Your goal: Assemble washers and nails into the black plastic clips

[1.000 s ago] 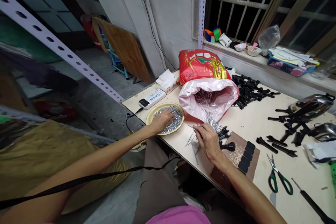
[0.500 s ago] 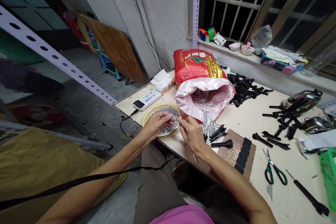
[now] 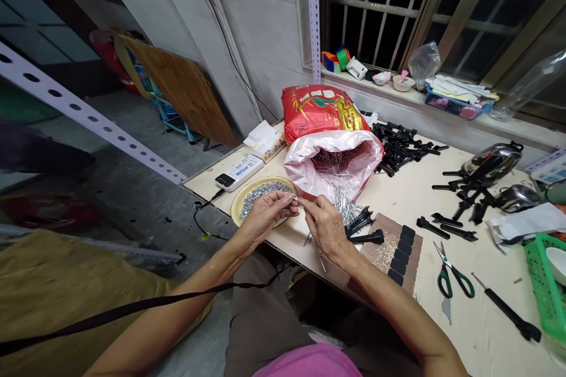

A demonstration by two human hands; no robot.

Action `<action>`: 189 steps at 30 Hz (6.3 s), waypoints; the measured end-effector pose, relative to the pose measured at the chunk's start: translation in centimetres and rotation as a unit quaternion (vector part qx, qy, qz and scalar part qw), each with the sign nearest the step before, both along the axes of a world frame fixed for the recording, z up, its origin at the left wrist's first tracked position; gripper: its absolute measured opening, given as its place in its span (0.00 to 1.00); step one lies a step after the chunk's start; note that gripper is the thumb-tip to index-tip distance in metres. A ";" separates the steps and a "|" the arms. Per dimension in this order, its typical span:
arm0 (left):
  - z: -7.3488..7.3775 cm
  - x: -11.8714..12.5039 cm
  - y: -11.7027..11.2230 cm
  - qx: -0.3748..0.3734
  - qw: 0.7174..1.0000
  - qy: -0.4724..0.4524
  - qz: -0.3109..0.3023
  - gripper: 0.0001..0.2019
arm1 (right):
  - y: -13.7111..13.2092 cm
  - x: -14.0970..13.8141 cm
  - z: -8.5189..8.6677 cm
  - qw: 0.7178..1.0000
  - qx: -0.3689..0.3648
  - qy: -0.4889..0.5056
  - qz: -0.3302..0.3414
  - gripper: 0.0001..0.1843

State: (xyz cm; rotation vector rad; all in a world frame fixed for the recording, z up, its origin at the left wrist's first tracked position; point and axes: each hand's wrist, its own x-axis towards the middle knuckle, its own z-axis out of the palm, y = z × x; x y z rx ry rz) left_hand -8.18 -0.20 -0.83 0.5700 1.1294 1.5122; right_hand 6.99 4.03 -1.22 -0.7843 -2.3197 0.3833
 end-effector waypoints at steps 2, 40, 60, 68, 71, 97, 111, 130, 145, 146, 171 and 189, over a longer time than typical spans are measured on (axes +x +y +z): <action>0.0 0.3 -0.1 0.009 1.000 0.017 0.001 0.22 | -0.1 0.3 0.2 1.000 0.005 -0.003 -0.004 0.17; -2.3 2.7 2.1 0.032 0.998 -0.026 -0.048 0.24 | 0.7 3.2 -1.3 0.980 0.180 -0.051 -0.067 0.15; -2.2 2.5 1.5 0.059 0.994 0.084 -0.026 0.19 | 0.6 2.9 -0.6 0.996 0.052 -0.039 -0.059 0.20; -1.3 3.2 0.3 0.058 0.976 0.212 0.010 0.07 | -0.3 3.5 0.3 0.982 -0.184 -0.025 -0.045 0.20; -1.2 3.6 0.3 0.056 0.976 0.211 0.003 0.07 | -0.3 3.8 0.4 0.966 -0.257 0.007 -0.033 0.18; -0.1 5.8 1.1 0.074 0.950 0.290 -0.086 0.09 | -0.6 8.0 1.5 0.988 -0.087 -0.101 -0.073 0.10; -0.5 7.9 1.3 0.060 0.963 0.253 -0.067 0.13 | -2.0 8.5 0.8 0.971 -0.013 -0.163 -0.174 0.11; 0.1 8.8 1.8 0.023 0.977 0.190 -0.098 0.17 | -1.6 9.6 0.5 0.984 -0.041 -0.074 -0.156 0.08; 0.3 8.8 2.3 -0.031 0.986 0.043 -0.161 0.17 | -1.9 9.9 0.6 0.978 0.053 -0.091 -0.178 0.11; 0.2 8.9 2.2 -0.015 0.986 0.079 -0.148 0.16 | -2.0 9.9 0.6 0.976 0.066 -0.105 -0.181 0.12; -1.0 13.0 2.2 0.076 0.972 0.170 -0.145 0.19 | 0.2 8.0 -0.8 0.883 -0.283 0.311 -0.207 0.12; -0.9 11.9 1.7 0.077 0.928 0.229 -0.283 0.16 | 2.8 14.4 1.1 0.749 -0.602 0.278 0.023 0.24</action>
